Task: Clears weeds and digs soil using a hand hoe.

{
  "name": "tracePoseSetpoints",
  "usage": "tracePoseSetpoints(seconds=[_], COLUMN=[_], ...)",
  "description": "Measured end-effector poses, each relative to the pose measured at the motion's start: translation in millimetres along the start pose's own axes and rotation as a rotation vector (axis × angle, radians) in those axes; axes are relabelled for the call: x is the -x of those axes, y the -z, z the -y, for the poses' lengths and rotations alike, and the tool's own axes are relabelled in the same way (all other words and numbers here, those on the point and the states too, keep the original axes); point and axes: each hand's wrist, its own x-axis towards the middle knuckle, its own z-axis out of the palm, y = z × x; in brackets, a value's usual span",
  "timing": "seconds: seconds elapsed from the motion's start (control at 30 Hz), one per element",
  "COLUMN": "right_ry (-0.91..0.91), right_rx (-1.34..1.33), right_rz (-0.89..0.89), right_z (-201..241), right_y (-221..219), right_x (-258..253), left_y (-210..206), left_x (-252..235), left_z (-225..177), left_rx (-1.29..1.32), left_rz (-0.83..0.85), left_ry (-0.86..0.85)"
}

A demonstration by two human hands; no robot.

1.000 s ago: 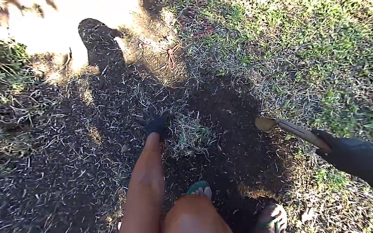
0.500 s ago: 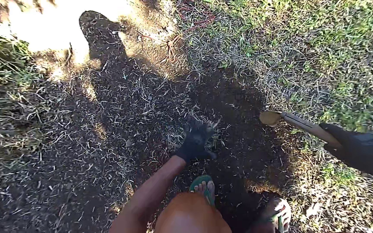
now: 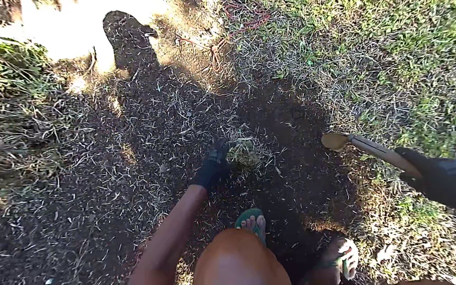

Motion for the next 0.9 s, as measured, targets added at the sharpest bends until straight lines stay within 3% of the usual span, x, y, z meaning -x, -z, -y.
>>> tracePoseSetpoints(seconds=[0.13, 0.27, 0.37, 0.53, 0.67, 0.77, 0.9], right_ry=[0.006, 0.003, 0.027, 0.027, 0.014, 0.024, 0.019], right_rx=[0.014, -0.012, -0.029, -0.003, -0.010, -0.008, 0.013], right_rz=[-0.016, 0.008, -0.011, -0.012, -0.020, -0.032, -0.018], right_z=[-4, -7, -14, -13, -12, -16, -15], right_y=[-2, -1, -5, 2, 0, -4, -3], right_x=[-3, -7, -15, -15, -13, -16, -18], left_y=[9, -3, -28, -34, -26, -36, -64], left_x=[24, 79, 88, 33, -10, -24, -31], left_z=[5, 36, 32, -18, -55, -76, -102], left_rx=[0.126, 0.198, 0.228, 0.131, -0.082, -0.168, -0.316], left_rz=[-0.047, -0.115, -0.083, -0.090, 0.110, 0.103, 0.213], left_ry=[0.062, 0.361, 0.491, 0.413, 0.381, 0.196, 0.010])
